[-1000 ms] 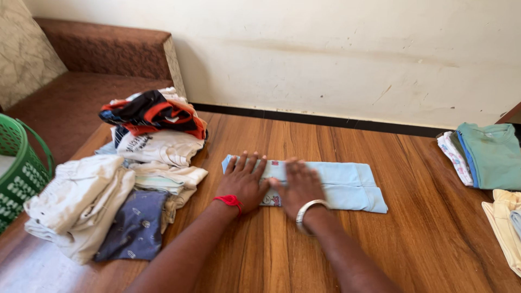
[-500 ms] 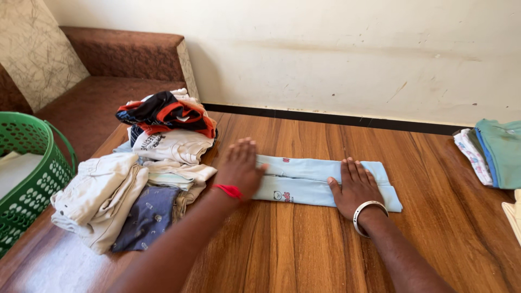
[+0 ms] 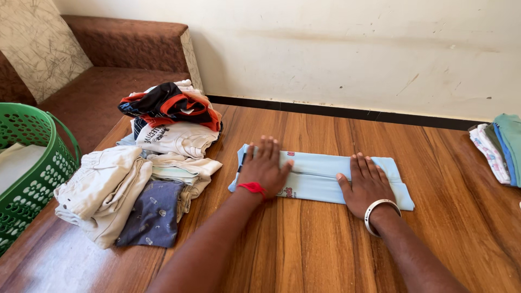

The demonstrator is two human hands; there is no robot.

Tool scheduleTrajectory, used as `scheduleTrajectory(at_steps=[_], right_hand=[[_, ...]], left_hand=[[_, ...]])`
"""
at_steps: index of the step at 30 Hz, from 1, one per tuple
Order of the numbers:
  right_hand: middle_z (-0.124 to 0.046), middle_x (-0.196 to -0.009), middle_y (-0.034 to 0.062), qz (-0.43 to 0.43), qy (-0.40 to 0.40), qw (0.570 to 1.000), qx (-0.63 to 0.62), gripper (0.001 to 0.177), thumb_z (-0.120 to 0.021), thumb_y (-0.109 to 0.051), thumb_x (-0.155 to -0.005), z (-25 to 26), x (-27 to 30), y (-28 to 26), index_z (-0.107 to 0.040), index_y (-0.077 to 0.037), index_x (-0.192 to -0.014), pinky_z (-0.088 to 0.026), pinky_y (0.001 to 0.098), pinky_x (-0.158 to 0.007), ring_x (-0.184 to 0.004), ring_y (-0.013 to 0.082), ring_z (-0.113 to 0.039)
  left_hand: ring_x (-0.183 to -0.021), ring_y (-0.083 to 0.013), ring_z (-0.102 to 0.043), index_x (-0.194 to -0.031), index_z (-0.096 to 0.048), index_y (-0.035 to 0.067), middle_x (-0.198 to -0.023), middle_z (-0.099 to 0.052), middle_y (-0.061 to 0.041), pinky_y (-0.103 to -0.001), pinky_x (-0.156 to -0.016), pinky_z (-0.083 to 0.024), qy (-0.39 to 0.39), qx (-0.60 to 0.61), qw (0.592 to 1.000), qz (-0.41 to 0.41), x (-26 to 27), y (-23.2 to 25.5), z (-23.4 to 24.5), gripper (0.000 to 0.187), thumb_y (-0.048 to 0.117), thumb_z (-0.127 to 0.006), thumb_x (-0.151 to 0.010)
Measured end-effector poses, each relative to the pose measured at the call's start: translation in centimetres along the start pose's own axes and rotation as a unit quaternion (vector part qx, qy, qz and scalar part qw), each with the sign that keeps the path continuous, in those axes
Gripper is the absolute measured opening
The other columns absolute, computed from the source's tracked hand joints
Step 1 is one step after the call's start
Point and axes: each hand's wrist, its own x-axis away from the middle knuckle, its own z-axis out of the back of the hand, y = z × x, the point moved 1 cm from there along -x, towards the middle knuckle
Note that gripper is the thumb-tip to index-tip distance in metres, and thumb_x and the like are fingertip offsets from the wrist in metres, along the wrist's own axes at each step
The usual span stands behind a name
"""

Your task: The person folds a light blue t-shirt on a wooden table. They smooth the fabric, fold the sleeves inward, and fold the shirt into a compact rectangle. The folded shirt is placed on a stack of other folded clothes.

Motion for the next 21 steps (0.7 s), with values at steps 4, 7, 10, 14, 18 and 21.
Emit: scheduleTrajectory(at_steps=[4, 7, 10, 14, 18, 21], right_hand=[[-0.004, -0.171, 0.0035, 0.001, 0.003, 1.0, -0.003, 0.076, -0.011, -0.059, -0.101, 0.1, 0.0, -0.1, -0.006, -0.014, -0.162, -0.003, 0.0371, -0.126, -0.157, 0.0178, 0.0], [-0.004, -0.171, 0.0032, 0.003, 0.001, 1.0, -0.009, 0.078, -0.011, -0.061, -0.101, 0.1, 0.0, 0.0, -0.006, -0.014, -0.162, -0.004, 0.0369, -0.126, -0.157, 0.0172, 0.0], [-0.004, -0.171, 0.0063, 0.014, 0.005, 0.999, -0.036, 0.08, -0.012, -0.063, -0.1, 0.4, -0.2, 0.0, -0.006, -0.012, -0.161, -0.005, 0.0389, -0.126, -0.157, 0.021, -0.002], [-0.014, -0.168, 0.0216, 0.039, 0.056, 0.994, -0.085, 0.088, -0.028, -0.065, -0.101, 1.4, -1.0, -3.0, -0.015, -0.001, -0.16, -0.009, 0.044, -0.127, -0.158, 0.0322, -0.011], [-0.019, -0.167, 0.0236, 0.159, 0.152, 0.955, -0.2, 0.088, -0.033, -0.062, -0.102, 1.9, -1.1, -11.6, -0.019, 0.003, -0.159, -0.008, 0.0459, -0.126, -0.157, 0.0349, -0.013], [-0.015, -0.168, 0.0184, 0.154, 0.051, 0.968, -0.194, 0.089, -0.024, -0.066, -0.1, 2.4, 0.1, -15.4, -0.016, -0.001, -0.159, -0.006, 0.0445, -0.127, -0.157, 0.0305, -0.01]], left_hand=[[-0.157, -0.0279, -0.002, -0.161, -0.013, 0.008, -0.169, -0.012, -0.013, -0.047, -0.125, 0.0, -0.025, 0.022, 0.999, 0.032, 0.4, -2.6, 0.5, 0.078, 0.058, -0.015, -0.102], [-0.158, -0.0276, -0.005, -0.161, -0.016, 0.008, -0.169, -0.016, -0.012, -0.047, -0.125, -0.002, -0.009, 0.023, 0.999, 0.038, 1.0, -3.2, 1.2, 0.081, 0.061, -0.022, -0.1], [-0.157, -0.0277, -0.006, -0.161, -0.017, 0.007, -0.169, -0.016, -0.013, -0.047, -0.125, -0.002, -0.009, 0.027, 0.999, 0.039, 1.4, -2.6, 2.0, 0.09, 0.069, -0.027, -0.097], [-0.158, -0.0268, -0.005, -0.161, -0.014, 0.006, -0.169, -0.014, -0.013, -0.044, -0.125, -0.002, -0.051, 0.006, 0.997, 0.06, 1.7, -2.2, 2.5, 0.11, 0.084, -0.036, -0.087], [-0.157, -0.0265, -0.006, -0.16, -0.015, 0.006, -0.169, -0.014, -0.012, -0.045, -0.125, -0.003, -0.043, -0.006, 0.998, 0.049, 1.1, -2.9, 1.0, 0.113, 0.086, -0.039, -0.085], [-0.155, -0.031, -0.007, -0.163, -0.016, 0.007, -0.168, -0.018, -0.016, -0.05, -0.122, -0.003, 0.042, -0.018, 0.999, -0.005, 0.3, -3.7, -0.1, 0.101, 0.074, -0.039, -0.09]])
